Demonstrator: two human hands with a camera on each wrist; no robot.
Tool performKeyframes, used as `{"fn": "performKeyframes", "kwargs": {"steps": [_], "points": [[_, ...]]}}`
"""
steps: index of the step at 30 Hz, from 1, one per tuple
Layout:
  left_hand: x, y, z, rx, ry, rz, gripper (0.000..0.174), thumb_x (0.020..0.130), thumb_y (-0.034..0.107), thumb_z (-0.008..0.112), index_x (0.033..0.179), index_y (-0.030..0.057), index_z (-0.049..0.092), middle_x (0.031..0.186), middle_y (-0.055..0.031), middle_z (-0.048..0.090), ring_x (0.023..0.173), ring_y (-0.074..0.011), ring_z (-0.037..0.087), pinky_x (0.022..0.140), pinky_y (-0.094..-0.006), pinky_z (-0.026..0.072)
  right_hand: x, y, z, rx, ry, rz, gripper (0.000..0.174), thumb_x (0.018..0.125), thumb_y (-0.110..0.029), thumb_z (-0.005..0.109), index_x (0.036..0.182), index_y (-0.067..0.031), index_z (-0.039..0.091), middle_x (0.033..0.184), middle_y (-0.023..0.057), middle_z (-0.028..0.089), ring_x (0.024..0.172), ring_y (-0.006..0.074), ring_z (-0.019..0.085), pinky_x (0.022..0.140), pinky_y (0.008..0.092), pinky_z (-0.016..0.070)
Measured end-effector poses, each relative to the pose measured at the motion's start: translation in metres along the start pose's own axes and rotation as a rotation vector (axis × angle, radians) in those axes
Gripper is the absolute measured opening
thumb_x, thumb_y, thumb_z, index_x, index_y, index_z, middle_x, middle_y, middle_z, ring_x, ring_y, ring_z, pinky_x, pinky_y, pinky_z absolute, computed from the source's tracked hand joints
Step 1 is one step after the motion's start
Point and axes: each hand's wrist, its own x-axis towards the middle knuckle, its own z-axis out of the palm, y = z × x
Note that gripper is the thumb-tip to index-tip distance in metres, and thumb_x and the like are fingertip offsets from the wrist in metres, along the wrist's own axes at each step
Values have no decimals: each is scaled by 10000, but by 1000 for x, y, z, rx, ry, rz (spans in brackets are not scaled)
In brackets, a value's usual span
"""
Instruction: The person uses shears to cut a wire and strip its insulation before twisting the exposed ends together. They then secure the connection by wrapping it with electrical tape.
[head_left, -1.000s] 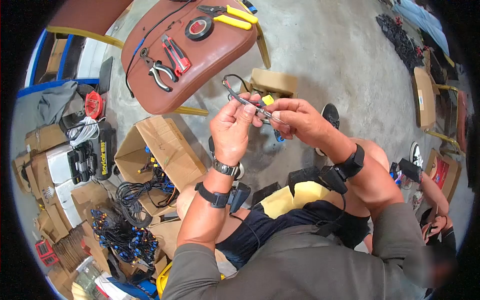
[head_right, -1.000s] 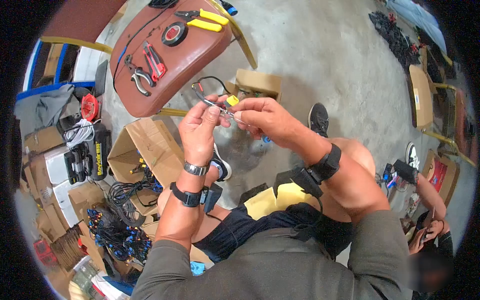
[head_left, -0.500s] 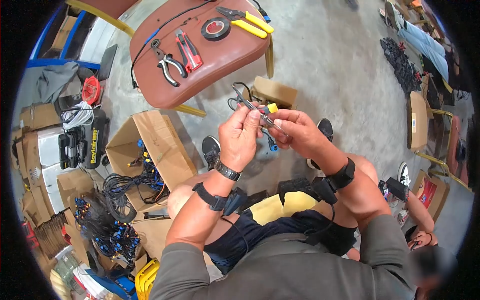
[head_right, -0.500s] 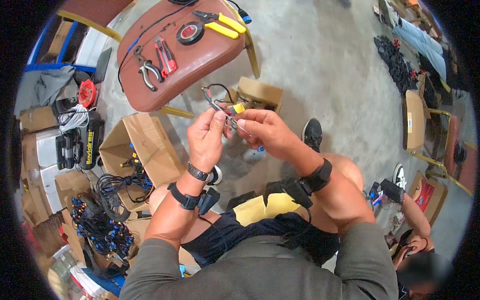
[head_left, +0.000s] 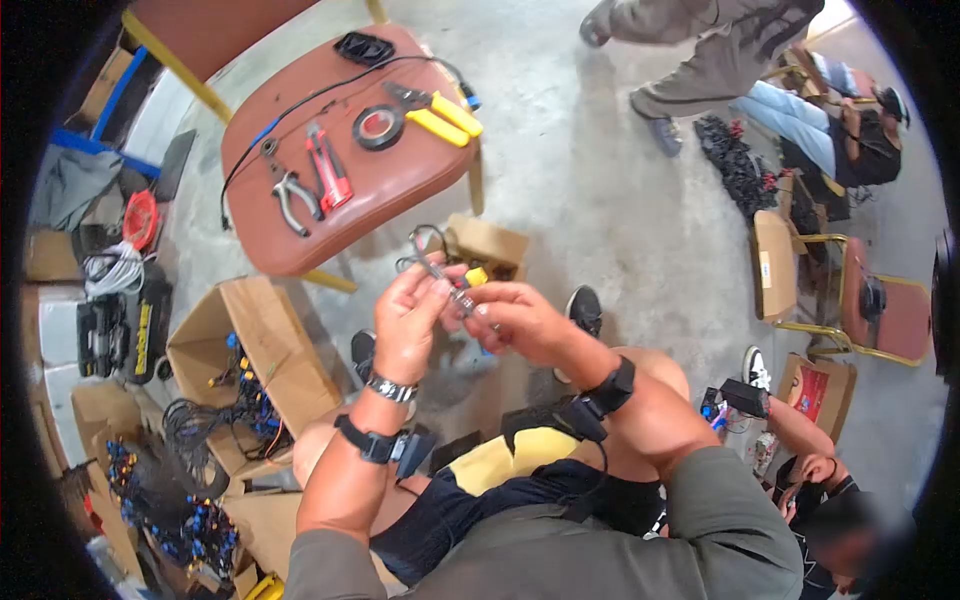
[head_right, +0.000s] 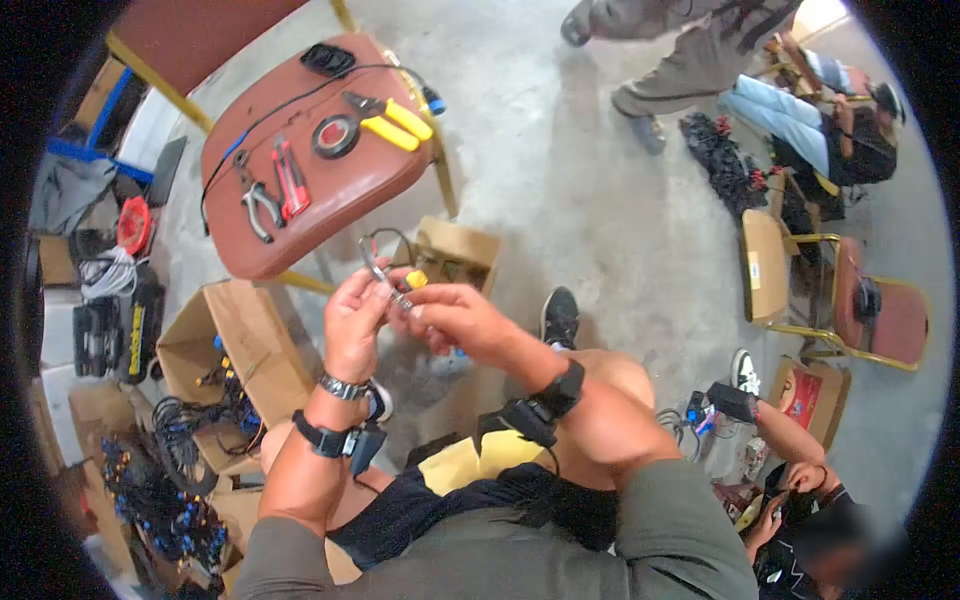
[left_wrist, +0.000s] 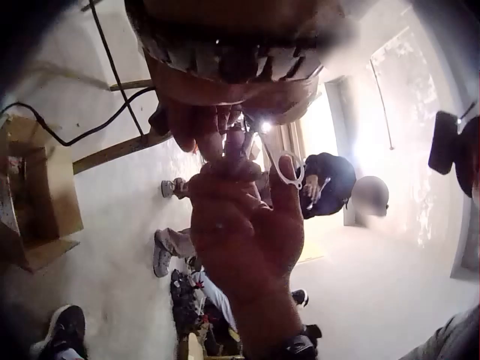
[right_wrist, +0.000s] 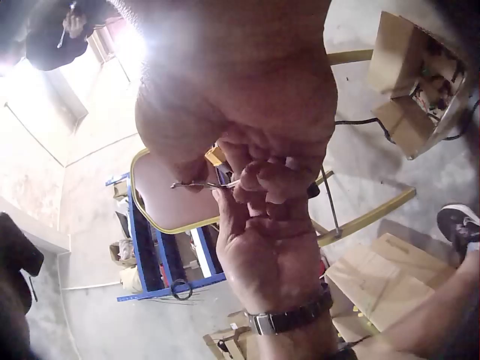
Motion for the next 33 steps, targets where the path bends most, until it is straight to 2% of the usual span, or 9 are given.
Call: {"fn": "performKeyframes", "kwargs": {"steps": [2,5,6,10,16,19,20,24,33], "points": [[1,5,-2,-22,-10,-31,340,941,86,598,1255,-36,552,1088,-166,685,597,-102,574,527,-226,470,1,2,-2,-59,14,-10,325,889,-194,621,1164,-21,633,812,-7,614,615,63,550,535,224,438],[2,10,-8,-60,-86,-66,255,938,82,597,1166,-32,605,1044,-155,693,581,-89,560,529,-219,461,1,-1,-3,-93,-5,-3,333,883,-196,607,1162,-16,637,812,-7,607,629,59,540,543,219,432],[1,16,-6,-44,-106,-76,186,933,82,605,1080,-27,637,944,-117,695,572,-87,549,531,-219,452,0,-3,-2,-95,-6,4,335,882,-196,604,1162,-15,637,813,-5,605,631,58,537,544,218,429],[3,12,-12,-113,-138,-76,155,921,82,630,1029,-29,633,786,-68,661,555,-98,542,533,-224,443,-2,-8,1,-55,-13,27,317,877,-192,587,1134,-14,640,799,10,596,619,73,522,535,223,415],[2,6,-19,-264,-266,-20,186,924,69,622,1081,-29,621,839,-91,673,532,-107,540,526,-230,445,-2,-12,3,22,-53,77,257,886,-182,590,1086,-26,633,743,19,591,565,94,503,501,244,405],[0,10,-12,-194,-92,-100,255,926,85,626,1152,-29,591,934,-105,684,585,-113,575,531,-242,468,0,-9,4,64,-43,91,256,893,-217,624,1069,-32,623,751,38,604,555,107,512,484,258,411],[0,8,-9,-192,-49,-92,294,928,92,627,1190,-27,564,1018,-113,685,701,-126,632,582,-252,508,1,-8,2,82,-45,100,269,889,-224,631,1078,-33,617,757,44,608,557,111,518,483,261,416],[1,9,-13,-98,-115,-57,264,947,153,618,1158,-3,592,1030,-94,685,784,-142,649,667,-273,527,7,-1,-9,129,-42,119,304,875,-245,631,1099,-41,603,769,63,613,566,126,561,484,260,443],[1,12,-13,-6,-174,49,251,995,168,554,1125,-42,597,1037,-103,687,803,-133,625,749,-282,522,11,-9,2,19,-64,53,310,886,-285,568,1017,-12,630,669,7,569,480,95,499,448,249,413]]}}
